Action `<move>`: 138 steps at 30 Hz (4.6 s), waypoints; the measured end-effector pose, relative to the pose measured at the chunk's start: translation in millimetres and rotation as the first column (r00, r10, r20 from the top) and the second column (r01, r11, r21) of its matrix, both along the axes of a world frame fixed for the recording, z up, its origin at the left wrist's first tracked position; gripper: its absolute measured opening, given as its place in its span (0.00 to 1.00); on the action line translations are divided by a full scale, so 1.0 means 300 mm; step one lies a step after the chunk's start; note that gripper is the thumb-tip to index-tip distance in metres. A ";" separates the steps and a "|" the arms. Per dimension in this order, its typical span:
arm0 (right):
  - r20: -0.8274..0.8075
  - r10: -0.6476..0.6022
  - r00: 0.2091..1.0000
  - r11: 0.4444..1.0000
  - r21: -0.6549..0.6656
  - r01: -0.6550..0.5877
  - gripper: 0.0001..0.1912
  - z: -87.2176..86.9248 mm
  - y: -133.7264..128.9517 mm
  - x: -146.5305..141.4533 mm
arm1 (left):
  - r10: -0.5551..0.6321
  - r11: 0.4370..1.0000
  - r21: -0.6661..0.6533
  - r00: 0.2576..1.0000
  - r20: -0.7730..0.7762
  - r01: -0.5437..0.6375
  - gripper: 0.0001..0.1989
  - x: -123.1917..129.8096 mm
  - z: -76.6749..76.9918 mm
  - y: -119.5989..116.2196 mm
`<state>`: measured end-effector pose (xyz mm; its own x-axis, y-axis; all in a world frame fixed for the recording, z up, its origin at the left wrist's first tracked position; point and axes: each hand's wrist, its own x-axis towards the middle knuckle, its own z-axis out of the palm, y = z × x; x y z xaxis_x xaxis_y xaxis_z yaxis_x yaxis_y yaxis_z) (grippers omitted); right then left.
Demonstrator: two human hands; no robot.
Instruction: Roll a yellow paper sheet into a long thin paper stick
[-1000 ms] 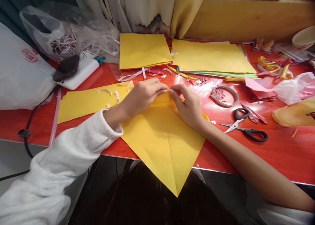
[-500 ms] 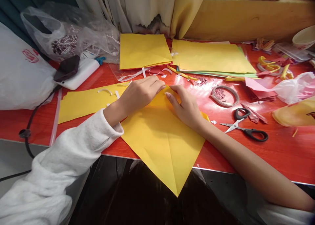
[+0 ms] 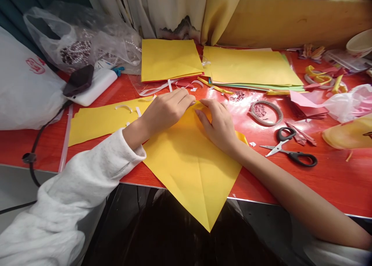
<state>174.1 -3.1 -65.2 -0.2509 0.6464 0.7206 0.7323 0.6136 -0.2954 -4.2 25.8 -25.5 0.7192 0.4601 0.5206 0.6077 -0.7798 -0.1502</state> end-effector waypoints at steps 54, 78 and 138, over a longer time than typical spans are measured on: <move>0.169 -0.042 0.985 0.997 0.072 0.030 0.09 0.039 -0.020 0.002 | -0.127 0.974 0.196 0.990 0.070 0.111 0.09 -0.008 0.013 0.000; -0.099 0.092 0.991 0.989 -0.109 -0.103 0.06 0.052 0.000 0.024 | 0.033 0.851 -0.470 0.870 0.492 0.234 0.06 0.020 0.005 -0.012; 0.172 0.120 0.978 0.990 -0.098 -0.104 0.11 0.092 -0.004 0.067 | 0.167 0.760 -0.631 0.892 0.419 0.154 0.12 0.039 0.024 -0.034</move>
